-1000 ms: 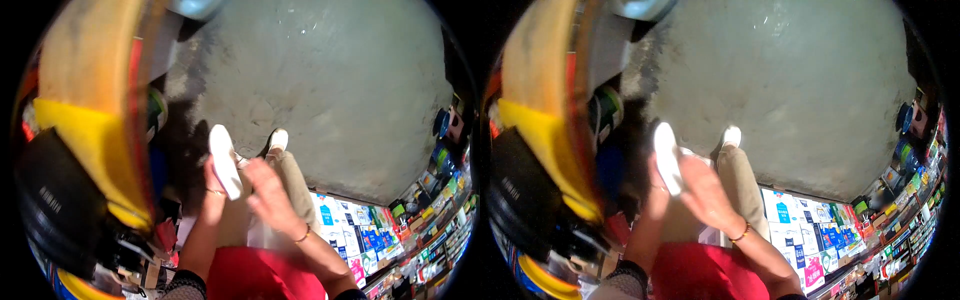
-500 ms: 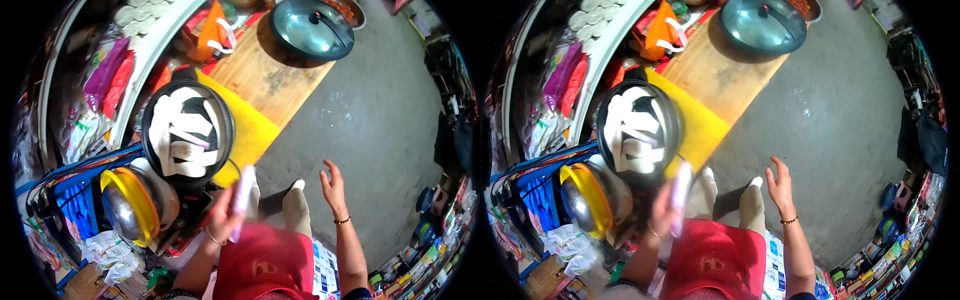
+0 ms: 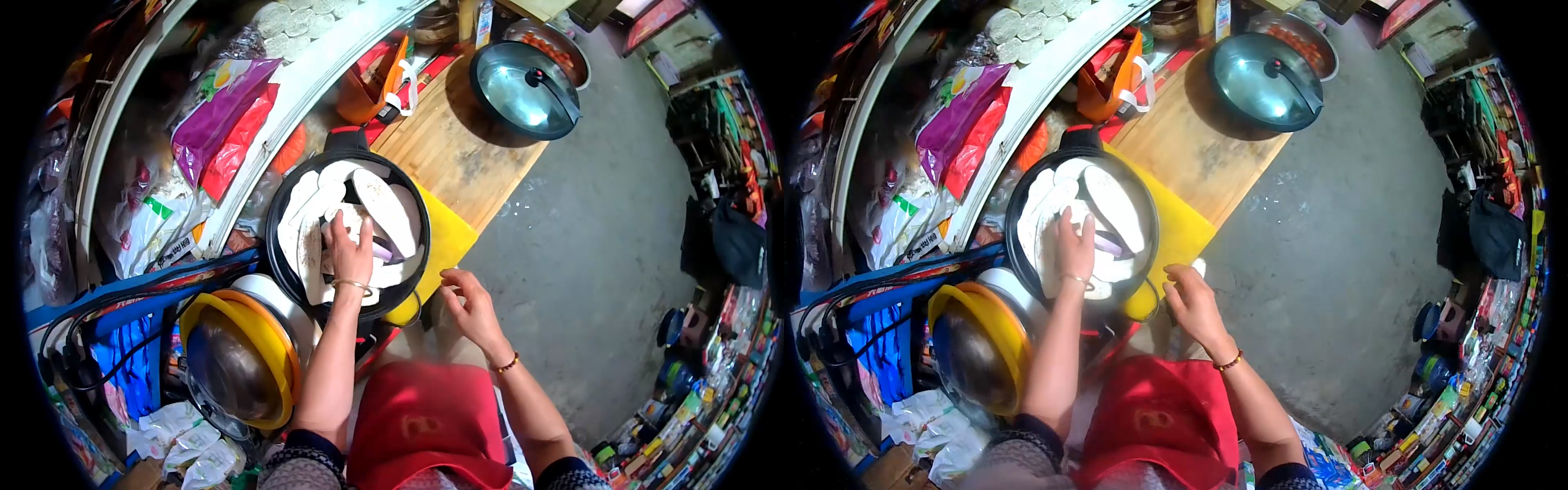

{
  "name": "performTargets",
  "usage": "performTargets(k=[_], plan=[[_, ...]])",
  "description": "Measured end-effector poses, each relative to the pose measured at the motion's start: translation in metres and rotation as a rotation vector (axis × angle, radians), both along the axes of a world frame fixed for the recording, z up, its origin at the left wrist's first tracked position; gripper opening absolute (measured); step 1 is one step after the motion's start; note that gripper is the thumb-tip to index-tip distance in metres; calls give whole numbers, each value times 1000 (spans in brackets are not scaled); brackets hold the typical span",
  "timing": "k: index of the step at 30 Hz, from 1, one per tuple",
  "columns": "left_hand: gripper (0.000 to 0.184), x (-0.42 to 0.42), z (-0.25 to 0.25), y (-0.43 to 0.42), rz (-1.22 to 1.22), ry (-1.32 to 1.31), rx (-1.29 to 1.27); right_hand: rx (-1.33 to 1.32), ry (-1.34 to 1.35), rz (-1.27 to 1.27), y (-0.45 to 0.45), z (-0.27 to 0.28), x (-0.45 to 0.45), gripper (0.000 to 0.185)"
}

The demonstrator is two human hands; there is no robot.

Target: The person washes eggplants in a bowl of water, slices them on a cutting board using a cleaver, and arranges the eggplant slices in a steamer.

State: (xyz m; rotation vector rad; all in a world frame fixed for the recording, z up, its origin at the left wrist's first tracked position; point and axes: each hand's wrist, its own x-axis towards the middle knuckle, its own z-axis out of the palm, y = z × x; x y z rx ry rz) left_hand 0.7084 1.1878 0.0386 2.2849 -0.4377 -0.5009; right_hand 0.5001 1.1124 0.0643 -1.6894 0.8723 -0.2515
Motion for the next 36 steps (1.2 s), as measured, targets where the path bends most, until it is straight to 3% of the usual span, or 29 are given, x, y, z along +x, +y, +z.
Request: performTargets(k=[4,5,7,12,15,18,19,21,22,26,27,31,34,36], plan=[[50,25,-9,30,-275,-380,88,25,29,-4,-10,-3,18,26],[50,32,-10,27,-278,-380,89,-118,-21,33,-13,-7,26,27],[52,42,-11,20,-542,-441,189,-324,-72,89,-14,-12,48,32],[51,52,-3,-2,-747,-314,372,-571,-14,321,-23,-35,121,41],[35,62,2,9,-912,-268,359,-781,126,374,-26,-51,134,40],[34,76,-20,18,-836,-187,308,-913,186,378,-22,-55,136,35],[38,79,-26,17,-745,-278,234,-912,187,375,-21,-53,133,35],[40,85,-31,12,-750,-283,273,-589,-12,269,-20,-45,118,40],[43,87,-28,6,-752,-288,312,-590,-10,267,-19,-38,109,40],[40,93,-13,-22,-968,-326,502,-427,-76,219,-6,-18,66,32],[30,95,-13,-22,-1064,-443,430,-372,-62,209,-3,-15,55,31],[24,103,-9,-27,-1227,-514,367,-313,-37,142,11,-15,38,29],[29,109,-5,-25,-1012,-437,80,-358,-51,144,16,-14,49,30],[33,118,5,-10,-861,-466,230,-457,-81,209,18,-7,71,35]])
